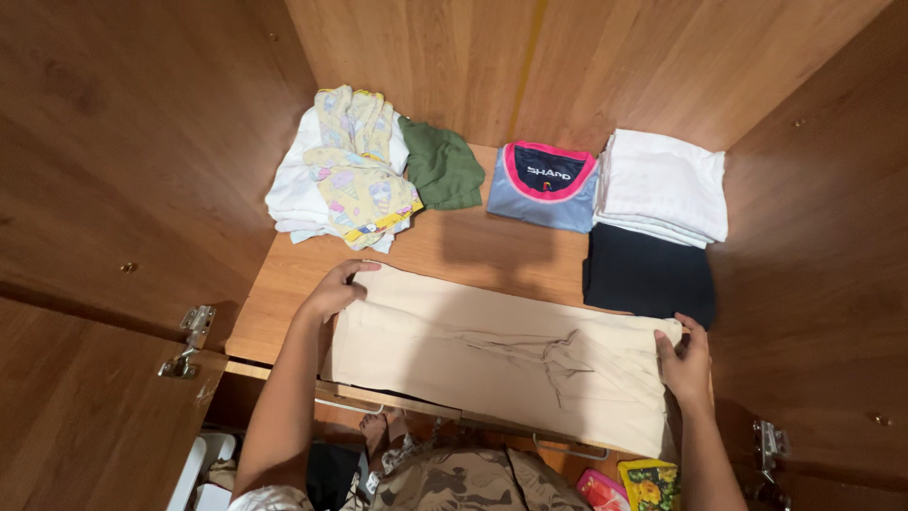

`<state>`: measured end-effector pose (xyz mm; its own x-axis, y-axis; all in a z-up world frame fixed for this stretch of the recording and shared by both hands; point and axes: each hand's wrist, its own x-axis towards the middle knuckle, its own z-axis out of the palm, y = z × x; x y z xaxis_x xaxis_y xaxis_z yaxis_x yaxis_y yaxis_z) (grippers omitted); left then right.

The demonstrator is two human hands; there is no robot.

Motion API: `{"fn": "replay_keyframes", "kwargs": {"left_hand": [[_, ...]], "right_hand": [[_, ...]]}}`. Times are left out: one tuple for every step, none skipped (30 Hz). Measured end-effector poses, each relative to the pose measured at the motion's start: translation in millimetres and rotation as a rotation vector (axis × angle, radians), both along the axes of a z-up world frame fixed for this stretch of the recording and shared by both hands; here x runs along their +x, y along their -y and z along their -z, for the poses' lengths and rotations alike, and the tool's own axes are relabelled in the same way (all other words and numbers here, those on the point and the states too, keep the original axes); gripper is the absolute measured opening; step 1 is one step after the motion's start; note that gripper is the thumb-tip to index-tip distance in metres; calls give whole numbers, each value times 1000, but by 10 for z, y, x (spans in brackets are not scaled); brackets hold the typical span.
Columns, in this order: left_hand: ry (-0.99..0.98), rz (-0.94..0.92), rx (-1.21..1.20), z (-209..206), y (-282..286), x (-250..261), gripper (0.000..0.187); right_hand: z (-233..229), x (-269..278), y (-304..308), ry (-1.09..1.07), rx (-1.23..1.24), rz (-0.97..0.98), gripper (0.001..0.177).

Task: The person folds a variety of garments including shirts and patterned fabrics by hand and places them into organized stacks on a shelf inside a wooden wardrobe.

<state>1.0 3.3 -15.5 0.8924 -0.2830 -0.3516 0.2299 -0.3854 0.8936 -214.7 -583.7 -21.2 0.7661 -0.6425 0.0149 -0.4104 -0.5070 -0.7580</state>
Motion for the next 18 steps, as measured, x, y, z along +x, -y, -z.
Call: {"fn": "replay_keyframes", "kwargs": {"left_hand": [[67,-17,-33,76,-15,21,61],[130,-34,-66,165,-34,25,61],[126,-27,-67,255,-58,28,61],[25,-84,-86,342,-74,51,65],[-76,-140,-105,433,-92,71,69],[-77,-134,-105,525,-89,83,69],[90,-138,-60,597,-46,88,65],[257,-139,-14,659,-17,94,61],[256,-133,-15,704,-23,98,61],[443,-86,120,736,-35,83,61],[630,-35,255,738,-23,70,63],[629,-33,253,701,-18,58,63],[667,-23,360,621,-45,38,64],[703,-13,470,474,-81,-18,65],[700,-12,471,328,-89,-92,65],[538,-107,425,199,-74,-175,66],[374,-197,376,96,-51,-236,68],[377,-198,377,20,-36,-275,68]], "right_hand": [[38,-22,30,37,-47,-36,48],[88,-41,53,33,-47,-29,48],[137,-41,62,121,8,-11,46],[152,-39,81,212,60,5,44],[143,-51,90,212,58,11,44],[129,-53,69,182,10,-45,46],[102,-52,44,152,-37,-100,48],[69,-42,19,151,-38,-93,48],[40,-29,-1,52,-43,-28,49],[16,-41,-6,-49,-48,37,50],[18,-55,-34,-52,-49,42,50],[39,-41,-80,46,-78,-51,48],[43,-42,-103,144,-108,-145,46],[45,-61,-133,141,-107,-144,46],[55,-85,-183,24,-29,-85,49],[59,-89,-215,-93,49,-29,52],[54,-117,-227,-94,50,-31,52],[48,-155,-243,-17,27,-9,53]]}}
